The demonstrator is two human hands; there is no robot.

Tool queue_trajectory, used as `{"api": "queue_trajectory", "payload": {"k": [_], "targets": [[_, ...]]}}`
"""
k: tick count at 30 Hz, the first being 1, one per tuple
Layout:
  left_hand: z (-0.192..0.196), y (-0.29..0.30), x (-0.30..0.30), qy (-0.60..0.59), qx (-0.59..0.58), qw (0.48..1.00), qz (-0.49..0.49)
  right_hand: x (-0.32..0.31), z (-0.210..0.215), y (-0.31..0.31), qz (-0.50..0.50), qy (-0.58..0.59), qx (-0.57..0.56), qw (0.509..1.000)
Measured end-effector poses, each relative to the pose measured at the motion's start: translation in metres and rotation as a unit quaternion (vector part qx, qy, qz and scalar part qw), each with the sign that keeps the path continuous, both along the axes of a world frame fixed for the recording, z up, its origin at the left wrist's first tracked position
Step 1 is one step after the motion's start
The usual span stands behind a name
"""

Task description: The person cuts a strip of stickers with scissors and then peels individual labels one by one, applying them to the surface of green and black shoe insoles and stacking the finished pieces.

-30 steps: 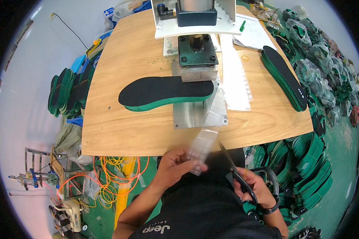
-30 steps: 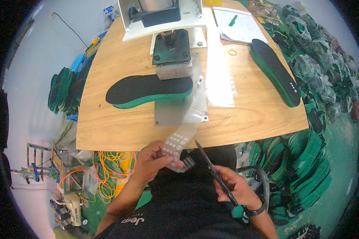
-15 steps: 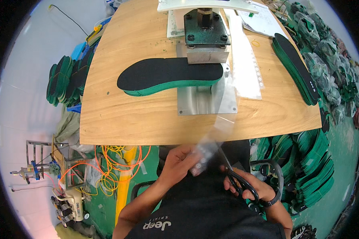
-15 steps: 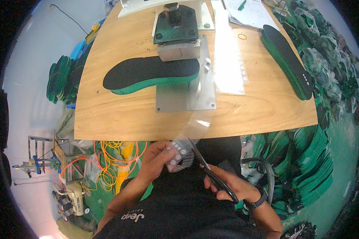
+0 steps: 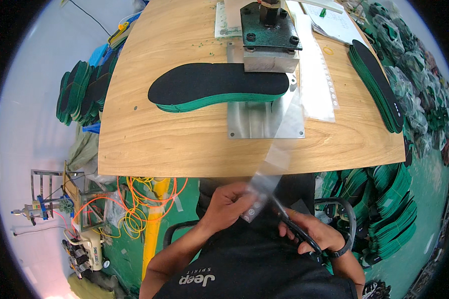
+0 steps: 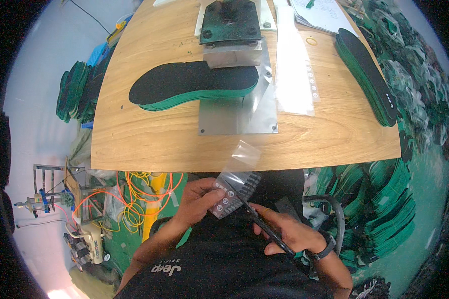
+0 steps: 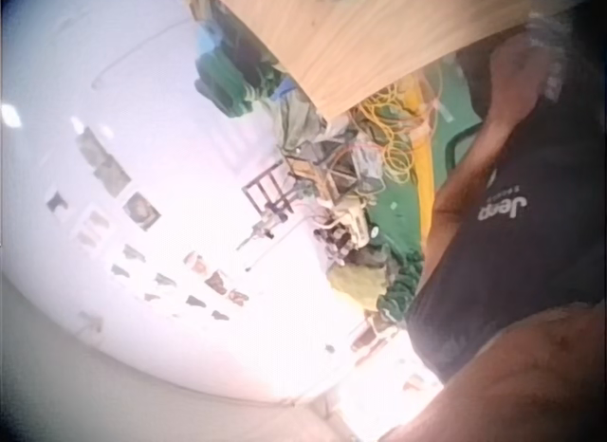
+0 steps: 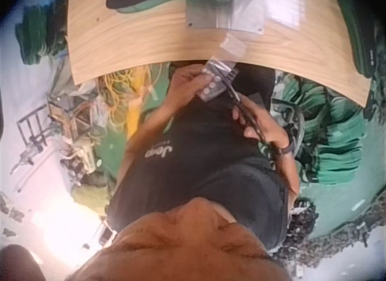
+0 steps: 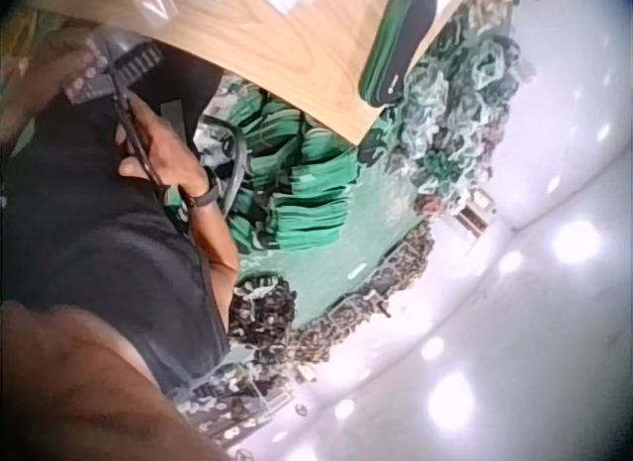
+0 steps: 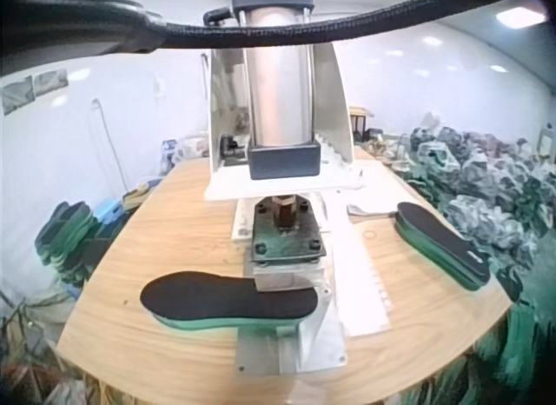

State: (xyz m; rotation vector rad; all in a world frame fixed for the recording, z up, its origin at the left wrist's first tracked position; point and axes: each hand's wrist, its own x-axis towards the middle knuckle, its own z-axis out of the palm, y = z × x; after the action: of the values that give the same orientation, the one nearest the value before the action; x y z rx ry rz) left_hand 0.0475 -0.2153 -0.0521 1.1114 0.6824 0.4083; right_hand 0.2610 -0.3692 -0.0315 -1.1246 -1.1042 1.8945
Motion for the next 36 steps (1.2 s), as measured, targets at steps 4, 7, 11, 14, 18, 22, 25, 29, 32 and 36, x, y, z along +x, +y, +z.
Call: {"api": "queue_trajectory", "payload": {"k": [4,7,11,14,18,22,25,29,32,36], "targets": [[0.011,0.003,0.001,0.009,0.002,1.0,-0.023,0.002,0.003,0.003,0.008,-0.057,0.033,0.998],[0.011,0.003,0.0,0.019,0.042,0.999,-0.025,0.002,0.012,0.009,0.016,-0.068,0.039,0.997],[0.013,0.006,-0.006,0.05,0.085,0.993,-0.065,0.001,0.017,0.008,-0.007,-0.083,0.068,0.994],[0.016,0.009,-0.007,0.053,0.085,0.992,-0.082,0.002,0.015,-0.001,-0.028,-0.128,0.018,0.991],[0.044,0.021,-0.01,0.135,0.178,0.962,-0.16,0.008,0.027,-0.018,-0.167,-0.268,0.186,0.93],[0.047,0.028,0.011,-0.03,0.478,0.878,-0.014,0.051,0.059,-0.005,-0.299,-0.511,0.161,0.789],[0.044,0.031,0.041,0.015,0.548,0.836,-0.037,0.1,0.052,0.04,-0.39,-0.509,0.197,0.742],[0.064,0.009,0.054,-0.043,0.371,0.898,-0.232,0.149,0.057,0.083,-0.333,-0.636,0.199,0.667],[0.074,0.008,0.048,-0.058,0.26,0.949,-0.171,0.132,0.063,0.088,-0.337,-0.69,0.386,0.512],[0.074,0.011,0.041,-0.081,0.121,0.989,-0.012,0.038,0.072,0.063,-0.293,-0.391,0.343,0.802]]}}
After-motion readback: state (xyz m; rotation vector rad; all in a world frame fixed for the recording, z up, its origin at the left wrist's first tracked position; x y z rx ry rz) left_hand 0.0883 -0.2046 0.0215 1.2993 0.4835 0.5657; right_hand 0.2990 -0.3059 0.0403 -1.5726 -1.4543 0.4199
